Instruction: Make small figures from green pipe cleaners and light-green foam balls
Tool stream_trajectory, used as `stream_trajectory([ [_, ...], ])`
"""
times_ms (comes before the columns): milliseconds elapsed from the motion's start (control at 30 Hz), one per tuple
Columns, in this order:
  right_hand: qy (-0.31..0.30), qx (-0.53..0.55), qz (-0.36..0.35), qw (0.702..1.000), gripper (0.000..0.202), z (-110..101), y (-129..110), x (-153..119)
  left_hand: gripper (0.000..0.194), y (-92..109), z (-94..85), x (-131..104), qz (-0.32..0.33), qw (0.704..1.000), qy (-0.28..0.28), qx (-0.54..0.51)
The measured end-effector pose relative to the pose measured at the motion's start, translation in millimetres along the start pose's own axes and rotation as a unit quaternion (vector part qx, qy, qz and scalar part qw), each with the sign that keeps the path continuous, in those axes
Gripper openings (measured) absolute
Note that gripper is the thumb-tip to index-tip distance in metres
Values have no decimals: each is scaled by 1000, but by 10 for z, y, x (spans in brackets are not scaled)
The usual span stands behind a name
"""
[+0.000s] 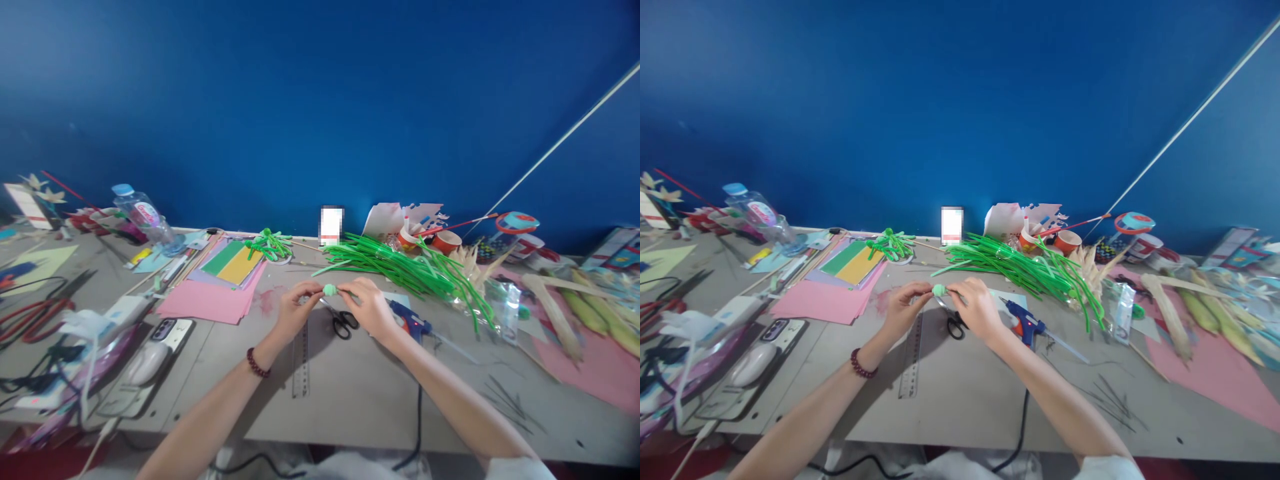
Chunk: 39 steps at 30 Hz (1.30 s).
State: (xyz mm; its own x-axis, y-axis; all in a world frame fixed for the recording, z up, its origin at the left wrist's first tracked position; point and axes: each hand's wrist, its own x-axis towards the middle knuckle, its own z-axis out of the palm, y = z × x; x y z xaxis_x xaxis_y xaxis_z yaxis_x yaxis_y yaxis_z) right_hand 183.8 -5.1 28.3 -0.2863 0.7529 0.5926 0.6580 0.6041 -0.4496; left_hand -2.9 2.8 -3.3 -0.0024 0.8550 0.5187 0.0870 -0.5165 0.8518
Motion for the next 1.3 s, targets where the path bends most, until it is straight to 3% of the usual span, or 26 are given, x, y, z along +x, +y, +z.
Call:
stream_trajectory([
  [433, 15, 0, 9, 1000, 18, -17, -28, -16, 12, 43, 15, -36, 6, 1000, -22, -3],
  [633, 1, 4, -15, 1000, 17, -26, -19, 4, 34, 76, -9, -16, 32, 998, -50, 24],
  [833, 2, 3, -12, 1000, 17, -17, -70, -21, 22, 139, 4, -37, 56, 994, -47, 84],
  [1300, 32, -22, -15, 999, 17, 7, -117, -58, 16, 153, 36, -65, 87, 992, -31, 87],
])
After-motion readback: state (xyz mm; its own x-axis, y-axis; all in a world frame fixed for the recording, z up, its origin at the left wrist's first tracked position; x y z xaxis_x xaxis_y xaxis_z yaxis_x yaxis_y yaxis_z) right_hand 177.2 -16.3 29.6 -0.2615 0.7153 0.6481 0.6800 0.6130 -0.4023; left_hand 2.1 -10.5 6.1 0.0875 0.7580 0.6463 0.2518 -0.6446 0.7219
